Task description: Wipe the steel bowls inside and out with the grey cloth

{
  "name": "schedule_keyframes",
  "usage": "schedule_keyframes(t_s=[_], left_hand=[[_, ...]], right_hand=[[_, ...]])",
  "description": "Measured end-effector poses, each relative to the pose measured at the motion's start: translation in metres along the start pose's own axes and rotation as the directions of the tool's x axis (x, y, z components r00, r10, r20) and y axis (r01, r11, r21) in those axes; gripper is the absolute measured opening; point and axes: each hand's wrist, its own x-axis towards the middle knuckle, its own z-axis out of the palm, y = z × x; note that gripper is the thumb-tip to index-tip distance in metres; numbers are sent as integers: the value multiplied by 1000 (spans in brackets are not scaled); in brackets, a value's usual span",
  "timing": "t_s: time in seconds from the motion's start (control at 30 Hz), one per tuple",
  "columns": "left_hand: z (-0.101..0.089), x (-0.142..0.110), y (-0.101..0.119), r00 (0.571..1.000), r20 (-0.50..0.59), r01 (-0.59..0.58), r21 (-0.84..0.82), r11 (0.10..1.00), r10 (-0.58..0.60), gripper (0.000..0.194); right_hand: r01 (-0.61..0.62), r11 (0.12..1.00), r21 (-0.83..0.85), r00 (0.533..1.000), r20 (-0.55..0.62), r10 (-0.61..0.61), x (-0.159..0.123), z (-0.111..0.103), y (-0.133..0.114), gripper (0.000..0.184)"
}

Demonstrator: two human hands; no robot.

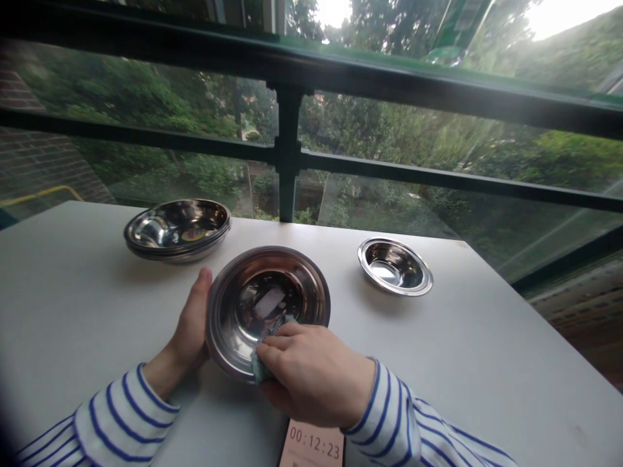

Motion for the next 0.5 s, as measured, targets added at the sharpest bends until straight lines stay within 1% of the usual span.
schedule_keyframes(t_s=[0.13,0.2,0.27,0.33,0.4,0.5], left_hand=[[-2,0,0,998,-53,-44,-17,999,43,59],[-3,-1,0,997,-54,-51,-8,999,50,58],[-3,-1,1,999,-37,-40,-4,999,40,58],[-2,0,1,999,-21,-28,-4,1000,28,58],[-1,1,1,999,-32,-43,-5,999,43,57],[-4,2,3,996,-65,-60,21,998,61,56]], right_hand=[[31,999,21,993,-119,-29,11,11,-5,40],[32,999,24,995,-98,-30,10,10,-4,38],[21,1000,24,999,-42,-20,6,5,-1,29],[7,1000,16,1000,-24,-6,4,3,1,25],[17,1000,15,998,-57,-16,6,6,0,28],[39,999,11,990,-135,-37,11,14,-3,40]])
